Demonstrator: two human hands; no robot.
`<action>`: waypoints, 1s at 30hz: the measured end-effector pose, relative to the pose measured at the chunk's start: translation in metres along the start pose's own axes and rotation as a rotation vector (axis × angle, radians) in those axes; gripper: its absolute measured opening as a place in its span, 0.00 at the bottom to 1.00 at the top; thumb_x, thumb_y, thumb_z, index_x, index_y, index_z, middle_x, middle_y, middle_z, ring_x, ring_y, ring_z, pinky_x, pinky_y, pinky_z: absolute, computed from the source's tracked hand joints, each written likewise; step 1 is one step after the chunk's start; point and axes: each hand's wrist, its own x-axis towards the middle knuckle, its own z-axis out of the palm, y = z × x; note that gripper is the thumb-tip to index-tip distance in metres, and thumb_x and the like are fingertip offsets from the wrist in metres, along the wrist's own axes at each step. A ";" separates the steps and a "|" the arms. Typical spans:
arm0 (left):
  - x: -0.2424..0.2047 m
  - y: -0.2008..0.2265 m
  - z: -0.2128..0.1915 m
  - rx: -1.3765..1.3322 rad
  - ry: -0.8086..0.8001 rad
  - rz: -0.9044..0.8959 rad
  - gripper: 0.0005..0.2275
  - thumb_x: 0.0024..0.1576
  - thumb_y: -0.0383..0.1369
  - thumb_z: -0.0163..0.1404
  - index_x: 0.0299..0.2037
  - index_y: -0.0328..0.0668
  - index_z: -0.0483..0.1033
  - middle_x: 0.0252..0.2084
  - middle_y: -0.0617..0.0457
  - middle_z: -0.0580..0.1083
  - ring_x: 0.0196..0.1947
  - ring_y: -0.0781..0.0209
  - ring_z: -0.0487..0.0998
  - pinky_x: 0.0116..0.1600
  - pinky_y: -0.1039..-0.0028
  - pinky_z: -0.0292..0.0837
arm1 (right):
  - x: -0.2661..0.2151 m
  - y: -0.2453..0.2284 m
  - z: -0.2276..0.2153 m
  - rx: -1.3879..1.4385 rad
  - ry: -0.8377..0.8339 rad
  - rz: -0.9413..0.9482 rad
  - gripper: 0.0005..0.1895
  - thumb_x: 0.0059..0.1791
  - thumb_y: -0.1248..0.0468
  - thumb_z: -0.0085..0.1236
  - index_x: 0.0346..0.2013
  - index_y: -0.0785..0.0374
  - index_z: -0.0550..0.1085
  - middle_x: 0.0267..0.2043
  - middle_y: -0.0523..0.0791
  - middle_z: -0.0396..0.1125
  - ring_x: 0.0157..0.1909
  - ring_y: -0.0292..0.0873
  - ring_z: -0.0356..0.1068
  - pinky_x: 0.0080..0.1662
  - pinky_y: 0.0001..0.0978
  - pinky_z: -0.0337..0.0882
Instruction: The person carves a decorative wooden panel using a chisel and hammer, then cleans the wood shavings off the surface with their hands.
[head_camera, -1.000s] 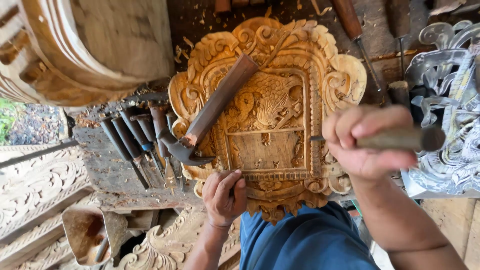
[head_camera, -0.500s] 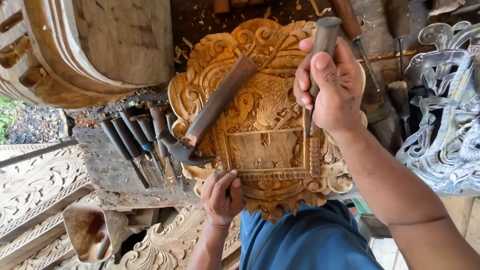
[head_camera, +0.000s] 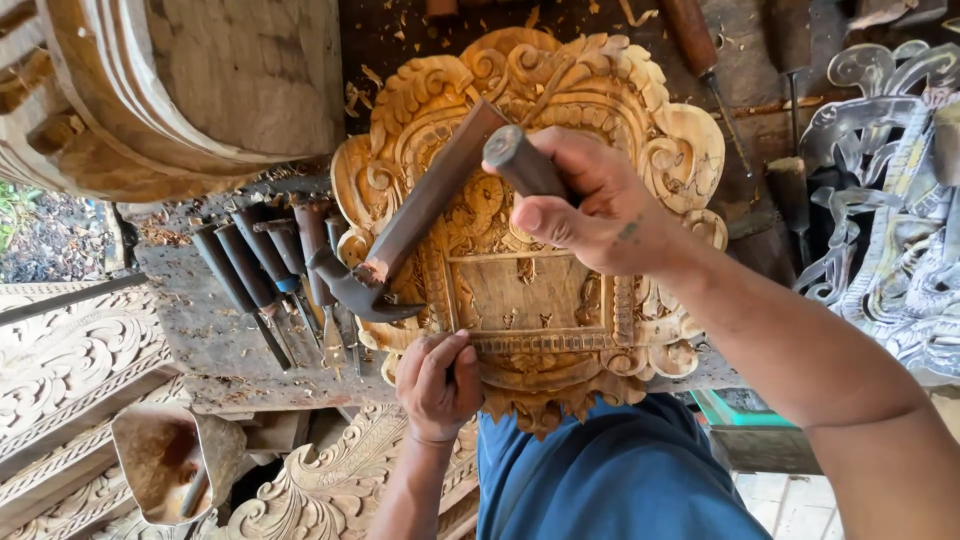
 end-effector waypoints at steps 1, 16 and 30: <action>-0.002 -0.001 0.000 -0.008 -0.005 -0.015 0.05 0.58 0.22 0.53 0.43 0.33 0.77 0.34 0.45 0.77 0.29 0.54 0.77 0.35 0.69 0.72 | -0.001 0.004 0.004 -0.069 -0.028 -0.025 0.20 0.60 0.46 0.50 0.55 0.57 0.70 0.30 0.36 0.58 0.23 0.29 0.57 0.25 0.20 0.60; 0.000 0.000 -0.001 -0.018 0.007 -0.002 0.05 0.59 0.23 0.53 0.43 0.33 0.77 0.35 0.45 0.77 0.31 0.54 0.78 0.36 0.69 0.73 | -0.004 0.006 0.005 0.049 -0.052 -0.002 0.22 0.58 0.45 0.52 0.57 0.56 0.70 0.29 0.34 0.55 0.25 0.28 0.58 0.26 0.20 0.65; -0.004 -0.002 -0.001 -0.007 0.003 0.001 0.05 0.60 0.24 0.53 0.44 0.34 0.77 0.35 0.46 0.77 0.31 0.55 0.78 0.37 0.69 0.73 | -0.010 0.002 0.018 0.229 -0.290 -0.015 0.21 0.57 0.51 0.57 0.62 0.54 0.72 0.30 0.38 0.71 0.23 0.28 0.63 0.27 0.21 0.64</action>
